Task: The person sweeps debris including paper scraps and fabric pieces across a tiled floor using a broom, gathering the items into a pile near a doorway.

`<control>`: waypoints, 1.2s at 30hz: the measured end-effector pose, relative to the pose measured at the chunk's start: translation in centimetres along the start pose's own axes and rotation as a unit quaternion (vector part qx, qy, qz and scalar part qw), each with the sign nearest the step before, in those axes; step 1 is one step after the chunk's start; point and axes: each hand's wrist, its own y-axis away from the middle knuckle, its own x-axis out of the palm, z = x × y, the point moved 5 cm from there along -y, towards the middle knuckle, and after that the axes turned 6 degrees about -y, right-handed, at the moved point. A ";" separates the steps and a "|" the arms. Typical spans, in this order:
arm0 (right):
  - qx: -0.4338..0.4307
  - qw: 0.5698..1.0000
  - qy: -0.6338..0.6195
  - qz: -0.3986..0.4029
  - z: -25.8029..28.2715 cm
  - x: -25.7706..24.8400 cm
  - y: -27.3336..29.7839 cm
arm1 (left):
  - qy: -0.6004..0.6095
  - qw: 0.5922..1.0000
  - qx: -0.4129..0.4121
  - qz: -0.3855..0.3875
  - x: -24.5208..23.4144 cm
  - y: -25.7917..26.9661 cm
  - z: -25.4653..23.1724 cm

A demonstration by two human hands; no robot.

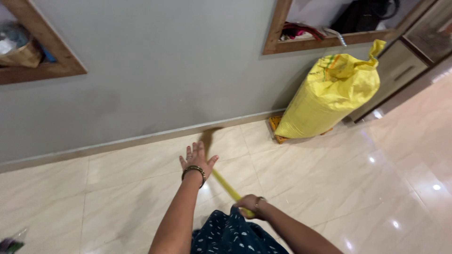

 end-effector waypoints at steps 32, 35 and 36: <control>0.185 0.952 0.143 0.197 5.1 39.1 -3.7 | 0.111 0.930 -0.349 0.019 6.6 20.5 42.7; 0.146 0.953 0.140 0.225 8.7 42.9 -2.6 | 0.145 0.916 -0.375 -0.008 5.8 22.4 45.9; 0.128 0.953 0.136 0.238 9.6 42.7 -2.0 | 0.147 0.911 -0.384 -0.014 5.3 23.0 47.1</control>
